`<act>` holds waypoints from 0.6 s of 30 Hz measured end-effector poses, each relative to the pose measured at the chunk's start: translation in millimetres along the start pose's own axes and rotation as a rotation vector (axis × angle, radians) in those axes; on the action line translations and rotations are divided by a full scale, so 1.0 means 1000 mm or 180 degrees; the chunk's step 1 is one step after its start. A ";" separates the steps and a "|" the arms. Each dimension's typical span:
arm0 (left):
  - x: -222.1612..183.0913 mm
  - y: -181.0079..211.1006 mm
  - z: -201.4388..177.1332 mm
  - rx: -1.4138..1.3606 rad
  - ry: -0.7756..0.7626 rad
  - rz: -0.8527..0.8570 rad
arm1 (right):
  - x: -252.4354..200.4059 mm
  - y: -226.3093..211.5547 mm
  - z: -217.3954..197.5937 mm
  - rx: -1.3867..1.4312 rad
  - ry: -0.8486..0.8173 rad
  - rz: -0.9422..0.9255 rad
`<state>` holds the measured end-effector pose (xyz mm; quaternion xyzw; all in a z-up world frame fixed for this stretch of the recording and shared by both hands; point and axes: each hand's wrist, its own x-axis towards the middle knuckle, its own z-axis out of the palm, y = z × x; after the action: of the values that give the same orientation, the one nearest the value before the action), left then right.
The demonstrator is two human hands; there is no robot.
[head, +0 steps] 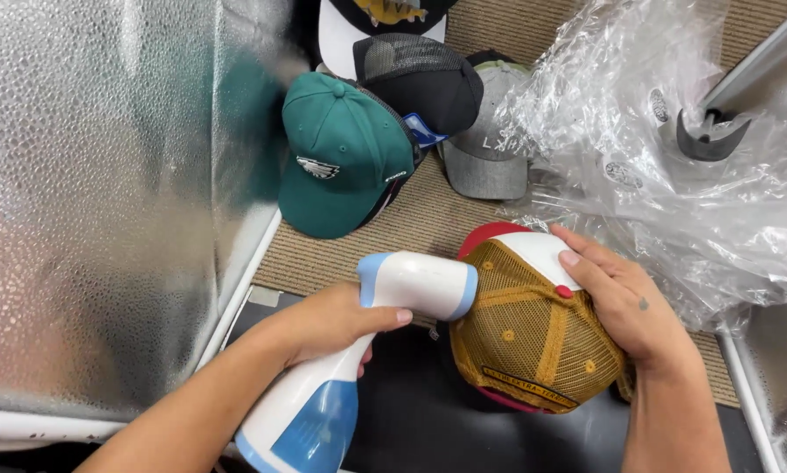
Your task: Brushing and steaming a red and white baseball cap to clean and shape it at a workstation.
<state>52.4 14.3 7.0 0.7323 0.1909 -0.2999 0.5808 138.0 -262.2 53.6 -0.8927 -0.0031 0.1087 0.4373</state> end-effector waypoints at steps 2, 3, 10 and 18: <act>0.010 0.010 -0.006 0.0149 0.0015 0.0054 | -0.002 -0.004 0.000 -0.0032 0.0028 0.0035; 0.015 0.015 -0.008 0.0287 0.0044 0.0092 | -0.003 -0.005 0.001 -0.0064 0.0033 0.0068; 0.030 0.030 -0.013 0.0201 0.0048 0.0257 | -0.010 -0.017 0.004 -0.0027 0.0093 0.0309; 0.009 0.015 -0.014 0.0450 -0.0065 -0.0115 | -0.009 -0.018 0.000 -0.0021 -0.0013 0.0426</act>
<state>71.0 23.1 14.0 0.7648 0.1765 -0.3305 0.5242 131.2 -251.9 69.6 -0.8921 0.0554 0.1395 0.4261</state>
